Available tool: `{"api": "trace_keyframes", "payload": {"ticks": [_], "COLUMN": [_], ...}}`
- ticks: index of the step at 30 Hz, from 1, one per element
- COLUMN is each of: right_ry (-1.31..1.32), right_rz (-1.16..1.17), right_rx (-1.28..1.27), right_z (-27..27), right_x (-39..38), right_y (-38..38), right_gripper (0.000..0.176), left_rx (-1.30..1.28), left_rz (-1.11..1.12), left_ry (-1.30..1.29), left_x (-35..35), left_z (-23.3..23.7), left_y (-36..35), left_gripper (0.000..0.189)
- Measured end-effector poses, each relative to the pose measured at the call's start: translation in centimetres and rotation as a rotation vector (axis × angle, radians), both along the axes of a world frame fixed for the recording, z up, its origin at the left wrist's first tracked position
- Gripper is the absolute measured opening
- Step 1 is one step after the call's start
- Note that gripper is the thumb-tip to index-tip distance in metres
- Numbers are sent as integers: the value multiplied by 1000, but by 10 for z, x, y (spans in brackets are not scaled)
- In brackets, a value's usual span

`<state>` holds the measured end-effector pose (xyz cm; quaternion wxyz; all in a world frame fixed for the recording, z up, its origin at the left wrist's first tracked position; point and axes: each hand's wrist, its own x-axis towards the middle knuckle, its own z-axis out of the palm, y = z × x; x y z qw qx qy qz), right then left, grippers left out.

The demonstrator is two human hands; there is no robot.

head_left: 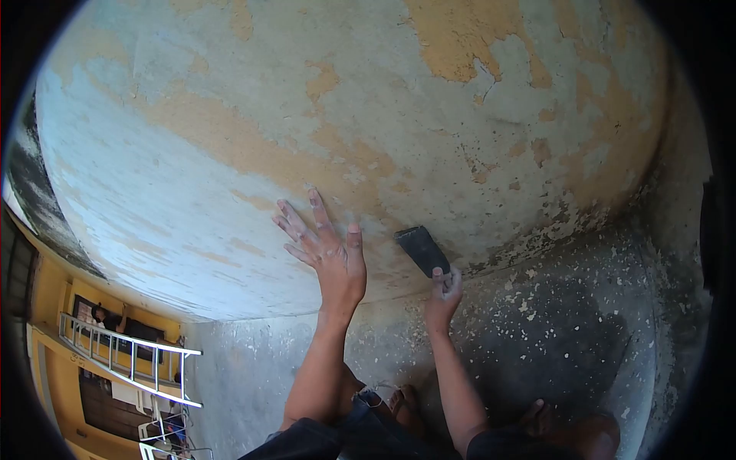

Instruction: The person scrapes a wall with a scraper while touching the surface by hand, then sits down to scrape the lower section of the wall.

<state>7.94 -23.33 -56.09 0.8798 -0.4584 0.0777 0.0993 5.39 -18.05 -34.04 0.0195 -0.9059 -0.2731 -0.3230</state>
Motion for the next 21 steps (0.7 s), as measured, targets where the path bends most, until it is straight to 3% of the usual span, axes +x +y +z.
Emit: {"api": "trace_keyframes", "payload": {"ticks": [4,8,11,14,16,21], "right_ry": [-37,-68,-66,-39,-182,-136], "right_rz": [19,29,31,30,-24,-10], "right_rx": [26,113,-2,-109,-76,-44], "right_z": [32,5,-22,2,22,-22], "right_x": [11,9,-1,-9,5,-9], "right_y": [-15,-4,0,-13,-11,1], "right_gripper": [45,43,42,39,38,40], "left_rx": [-17,-5,-13,-61,-30,-3], "left_rz": [-10,10,6,-1,-13,-2], "left_ry": [41,64,66,81,97,103], "left_x": [-6,-6,-5,-14,-11,-11], "left_z": [2,3,3,2,5,4], "left_y": [0,2,-1,-2,-2,0], "left_gripper": [77,75,74,73,73,73]}}
